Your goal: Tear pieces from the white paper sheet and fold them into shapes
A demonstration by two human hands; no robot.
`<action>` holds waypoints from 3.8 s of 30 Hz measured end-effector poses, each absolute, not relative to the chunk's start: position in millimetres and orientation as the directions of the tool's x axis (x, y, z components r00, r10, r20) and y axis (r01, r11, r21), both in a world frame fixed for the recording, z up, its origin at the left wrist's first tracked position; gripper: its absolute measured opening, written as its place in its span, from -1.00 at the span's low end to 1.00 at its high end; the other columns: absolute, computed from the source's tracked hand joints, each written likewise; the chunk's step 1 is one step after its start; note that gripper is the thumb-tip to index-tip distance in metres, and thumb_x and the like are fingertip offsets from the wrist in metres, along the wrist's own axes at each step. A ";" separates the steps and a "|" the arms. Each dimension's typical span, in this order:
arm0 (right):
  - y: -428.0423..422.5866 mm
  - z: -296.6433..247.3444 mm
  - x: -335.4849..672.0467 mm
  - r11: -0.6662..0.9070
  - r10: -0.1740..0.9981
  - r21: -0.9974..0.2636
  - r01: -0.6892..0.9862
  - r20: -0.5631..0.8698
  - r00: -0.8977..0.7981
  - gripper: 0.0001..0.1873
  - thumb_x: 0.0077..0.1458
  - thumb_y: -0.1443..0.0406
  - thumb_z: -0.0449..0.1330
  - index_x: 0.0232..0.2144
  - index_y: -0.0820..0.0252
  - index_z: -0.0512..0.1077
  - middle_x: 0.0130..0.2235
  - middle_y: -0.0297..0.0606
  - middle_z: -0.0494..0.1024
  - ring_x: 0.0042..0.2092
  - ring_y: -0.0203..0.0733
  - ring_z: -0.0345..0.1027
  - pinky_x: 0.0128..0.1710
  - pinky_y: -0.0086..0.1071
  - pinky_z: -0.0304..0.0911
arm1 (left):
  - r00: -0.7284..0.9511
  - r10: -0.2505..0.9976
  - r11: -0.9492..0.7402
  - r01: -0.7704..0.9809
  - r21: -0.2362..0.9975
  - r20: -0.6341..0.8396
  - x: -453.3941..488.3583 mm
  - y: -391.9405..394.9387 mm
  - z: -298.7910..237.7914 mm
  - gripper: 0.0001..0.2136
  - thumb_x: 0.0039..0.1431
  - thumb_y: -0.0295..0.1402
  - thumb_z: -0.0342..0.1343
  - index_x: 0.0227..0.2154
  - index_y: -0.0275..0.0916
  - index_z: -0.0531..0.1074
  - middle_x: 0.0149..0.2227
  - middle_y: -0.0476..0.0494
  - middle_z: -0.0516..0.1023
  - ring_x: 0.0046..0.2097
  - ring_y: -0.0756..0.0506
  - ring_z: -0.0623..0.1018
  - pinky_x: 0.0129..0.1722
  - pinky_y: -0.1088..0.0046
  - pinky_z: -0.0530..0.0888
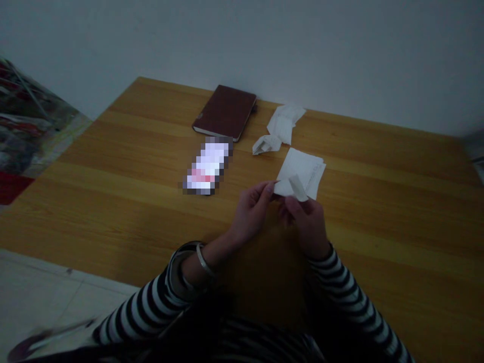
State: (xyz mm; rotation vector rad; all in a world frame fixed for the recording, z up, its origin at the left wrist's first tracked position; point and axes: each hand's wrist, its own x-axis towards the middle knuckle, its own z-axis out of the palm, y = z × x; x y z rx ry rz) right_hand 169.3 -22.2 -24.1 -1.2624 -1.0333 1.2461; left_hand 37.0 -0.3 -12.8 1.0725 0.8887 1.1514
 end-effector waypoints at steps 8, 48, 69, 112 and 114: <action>-27.0 -28.3 158.3 -0.092 0.979 -0.980 -0.176 -0.121 0.163 -0.65 0.14 0.08 0.21 -0.53 0.18 0.51 -0.60 -0.30 0.54 -0.61 -0.24 0.41 -0.64 -0.37 0.38 | 0.230 0.970 0.142 -0.289 0.947 -0.076 42.6 -5.3 -11.9 -0.73 0.26 -0.20 0.08 -0.24 -0.29 0.58 -0.53 -0.01 0.46 -0.52 0.05 0.39 -0.52 0.54 0.38; -29.1 -30.4 168.0 0.123 0.988 -0.974 0.189 0.137 0.064 -0.79 0.25 0.23 0.10 -0.31 0.19 0.50 -0.49 -0.33 0.49 -0.49 -0.29 0.40 -0.47 -0.43 0.34 | 0.171 0.980 0.125 -0.113 0.986 -0.105 13.3 26.9 -28.6 -0.66 0.20 -0.10 0.09 -0.44 -0.31 0.47 -0.50 -0.05 0.49 -0.44 -0.02 0.45 -0.41 0.50 0.38; -16.0 -29.9 198.7 0.275 0.897 -0.925 0.262 0.344 0.276 -0.93 -0.03 0.36 0.34 -0.43 0.10 0.62 -0.39 -0.28 0.66 -0.34 -0.18 0.55 -0.30 -0.33 0.46 | 0.421 0.867 -0.252 -0.093 0.963 0.267 10.1 19.7 -6.8 -0.77 0.13 -0.28 0.25 -0.17 -0.26 0.53 -0.22 -0.14 0.62 -0.14 -0.10 0.57 -0.06 0.38 0.46; -14.9 -39.4 180.8 -0.122 0.905 -0.966 -0.228 -0.202 0.373 -0.72 -0.12 0.22 0.40 -0.30 0.20 0.58 -0.39 -0.26 0.64 -0.40 -0.21 0.51 -0.34 -0.28 0.46 | 0.293 0.956 0.041 -0.104 0.994 -0.008 33.6 9.5 -27.1 -0.64 -0.03 -0.33 0.35 -0.13 -0.26 0.51 -0.37 -0.07 0.61 -0.30 -0.05 0.58 -0.21 0.43 0.48; -14.9 -38.0 181.1 -0.160 0.909 -0.943 -0.293 -0.256 0.328 -0.71 -0.14 0.21 0.41 -0.31 0.20 0.59 -0.33 -0.22 0.66 -0.36 -0.22 0.53 -0.31 -0.29 0.47 | 0.245 0.969 -0.015 -0.023 1.000 0.020 32.4 10.9 -27.0 -0.69 -0.09 -0.35 0.39 -0.22 -0.24 0.56 -0.32 -0.09 0.61 -0.26 -0.06 0.56 -0.18 0.43 0.47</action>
